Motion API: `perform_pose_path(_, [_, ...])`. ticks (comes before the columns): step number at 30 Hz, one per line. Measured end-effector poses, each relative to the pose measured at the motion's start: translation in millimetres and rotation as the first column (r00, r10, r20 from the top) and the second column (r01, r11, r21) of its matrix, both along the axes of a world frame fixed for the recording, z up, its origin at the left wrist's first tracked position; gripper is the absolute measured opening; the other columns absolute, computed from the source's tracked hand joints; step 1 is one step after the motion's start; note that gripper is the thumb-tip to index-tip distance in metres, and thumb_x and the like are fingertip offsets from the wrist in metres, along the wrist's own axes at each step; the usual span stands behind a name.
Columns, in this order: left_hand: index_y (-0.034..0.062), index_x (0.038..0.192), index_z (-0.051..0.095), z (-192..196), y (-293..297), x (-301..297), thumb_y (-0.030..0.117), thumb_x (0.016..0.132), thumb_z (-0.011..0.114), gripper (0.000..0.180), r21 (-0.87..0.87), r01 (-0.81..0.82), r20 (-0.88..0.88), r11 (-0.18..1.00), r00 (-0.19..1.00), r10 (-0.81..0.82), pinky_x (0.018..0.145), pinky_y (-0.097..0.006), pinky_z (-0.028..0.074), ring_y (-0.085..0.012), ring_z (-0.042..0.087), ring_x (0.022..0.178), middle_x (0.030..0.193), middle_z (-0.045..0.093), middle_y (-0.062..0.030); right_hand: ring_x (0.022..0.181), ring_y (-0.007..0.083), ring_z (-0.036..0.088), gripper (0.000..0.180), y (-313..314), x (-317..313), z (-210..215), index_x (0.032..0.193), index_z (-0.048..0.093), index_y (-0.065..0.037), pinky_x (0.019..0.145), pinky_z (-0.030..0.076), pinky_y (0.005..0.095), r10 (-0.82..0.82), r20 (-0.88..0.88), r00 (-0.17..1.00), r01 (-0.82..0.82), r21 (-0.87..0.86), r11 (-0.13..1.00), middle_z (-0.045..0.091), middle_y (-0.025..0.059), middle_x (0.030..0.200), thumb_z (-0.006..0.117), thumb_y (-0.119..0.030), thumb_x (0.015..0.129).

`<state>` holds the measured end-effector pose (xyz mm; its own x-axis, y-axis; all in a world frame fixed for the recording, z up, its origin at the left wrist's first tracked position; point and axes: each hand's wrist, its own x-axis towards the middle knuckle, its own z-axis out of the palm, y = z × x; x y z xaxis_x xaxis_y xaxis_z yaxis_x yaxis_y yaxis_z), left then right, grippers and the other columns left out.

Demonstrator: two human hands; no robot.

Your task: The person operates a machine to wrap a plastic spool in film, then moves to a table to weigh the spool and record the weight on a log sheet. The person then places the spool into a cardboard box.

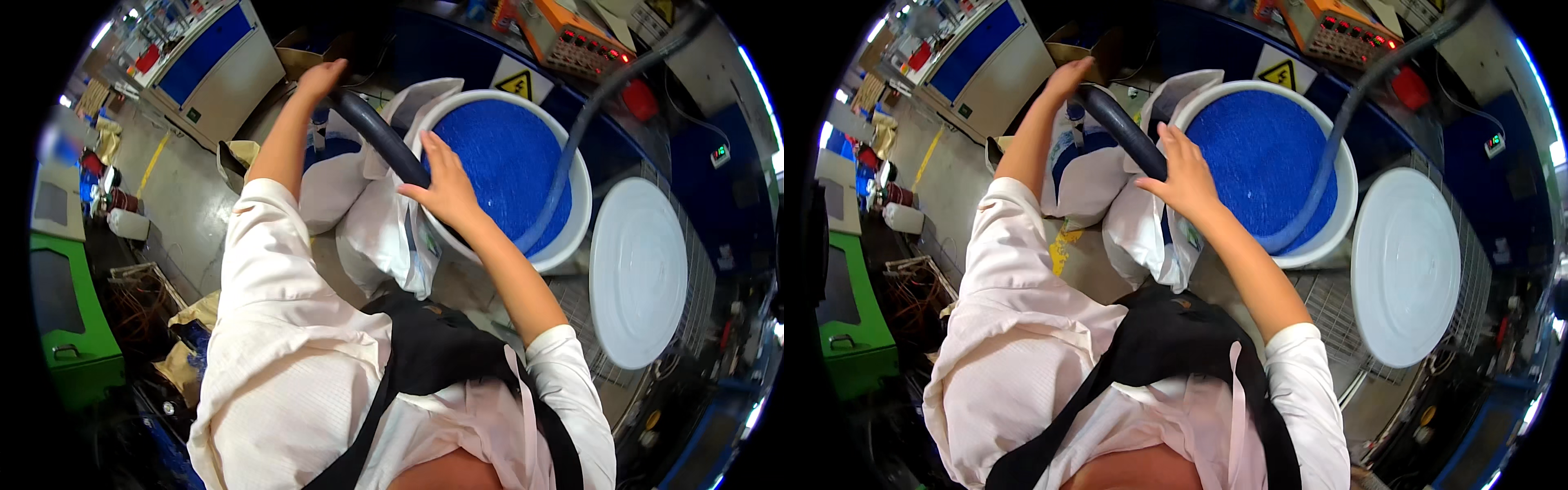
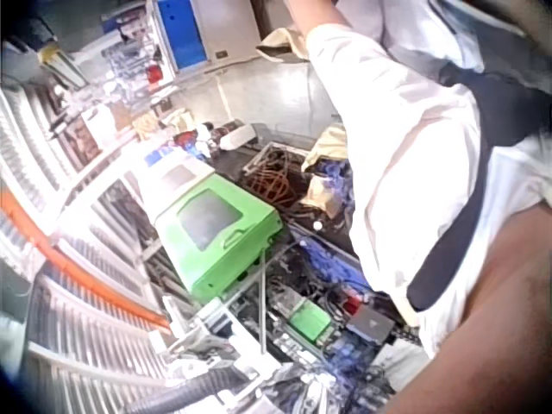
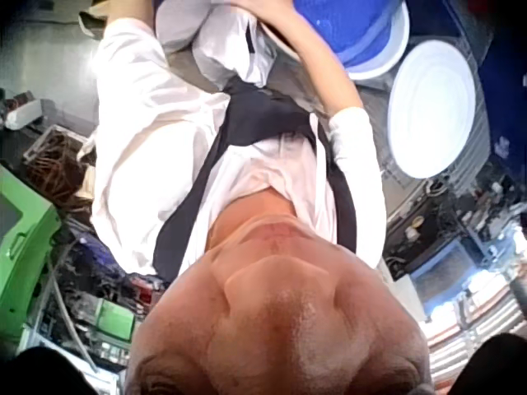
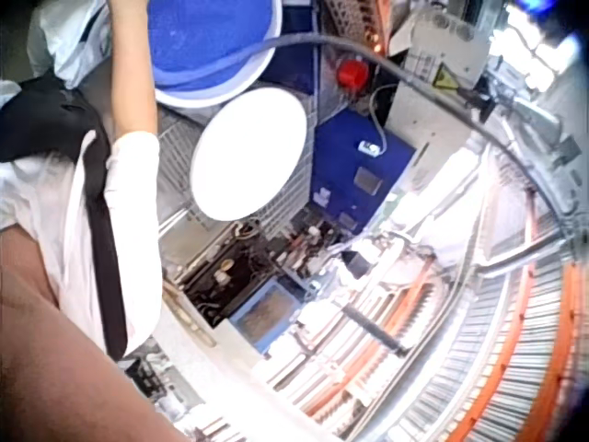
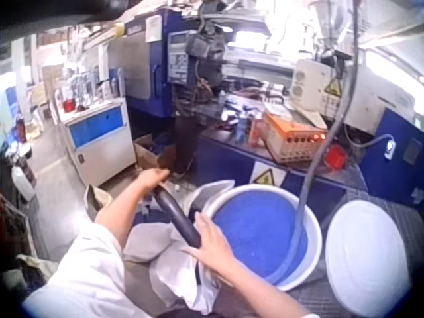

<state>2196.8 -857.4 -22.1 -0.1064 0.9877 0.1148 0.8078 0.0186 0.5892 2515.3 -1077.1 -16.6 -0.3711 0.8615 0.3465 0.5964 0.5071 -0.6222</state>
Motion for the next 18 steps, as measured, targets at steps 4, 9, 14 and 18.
perform_pose_path(4, [0.0083, 0.12, 0.06, 9.7, -16.9, 45.9, 0.042, 0.09, 0.047, 0.047, -0.255, 0.339, -0.434, 0.905, 0.797, -0.421, 0.084, -0.042, 0.046, -0.0369, 0.063, 0.088, 0.094, 0.066, -0.0201, 0.117, 0.0395, 0.048, 0.091, 47.1, -43.3, 10.5, 0.146, 0.024, -0.015, 0.098, 0.04, 0.0426, 0.079, 0.018, 0.997, -0.075, -0.157, 0.985, 0.043, 0.0222, 0.135, 0.075, -0.026, 0.07])
perform_pose_path(9, [-0.0003, 0.068, 0.062, -41.0, -108.4, 43.7, 0.024, 0.087, 0.049, 0.034, 0.057, 0.125, -0.339, 0.991, 0.936, -0.098, 0.101, -0.05, 0.036, -0.0353, 0.061, 0.087, 0.076, 0.063, -0.0183, 0.084, 0.0383, 0.06, 0.092, -1.1, -47.9, -22.2, 0.148, 0.018, -0.024, 0.074, 0.052, 0.044, 0.278, 0.203, 0.939, -0.204, -0.324, 0.924, 0.055, 0.0195, 0.1, 0.068, -0.016, 0.071])
perform_pose_path(14, [0.0027, 0.06, 0.065, -56.5, -70.3, 2.7, 0.018, 0.077, 0.053, 0.026, 0.234, 0.149, -0.601, 0.961, 0.799, 0.023, 0.092, -0.045, 0.041, -0.0315, 0.06, 0.079, 0.071, 0.063, -0.0154, 0.078, 0.0404, 0.059, 0.088, 72.1, -100.0, -86.7, 0.147, 0.02, -0.024, 0.066, 0.049, 0.048, 0.254, 0.311, 0.916, -0.157, -0.305, 0.939, 0.056, 0.018, 0.096, 0.065, -0.013, 0.073])
perform_pose_path(18, [0.0, 0.062, 0.065, -94.9, -80.3, 21.4, 0.022, 0.072, 0.058, 0.025, 0.117, 0.047, -0.476, 0.992, 0.879, 0.014, 0.092, -0.045, 0.042, -0.0315, 0.061, 0.08, 0.071, 0.063, -0.0171, 0.072, 0.0411, 0.06, 0.095, 53.9, -71.3, -84.3, 0.148, 0.015, -0.028, 0.064, 0.05, 0.049, 0.372, 0.266, 0.889, -0.257, -0.382, 0.888, 0.053, 0.0204, 0.084, 0.066, -0.012, 0.07])
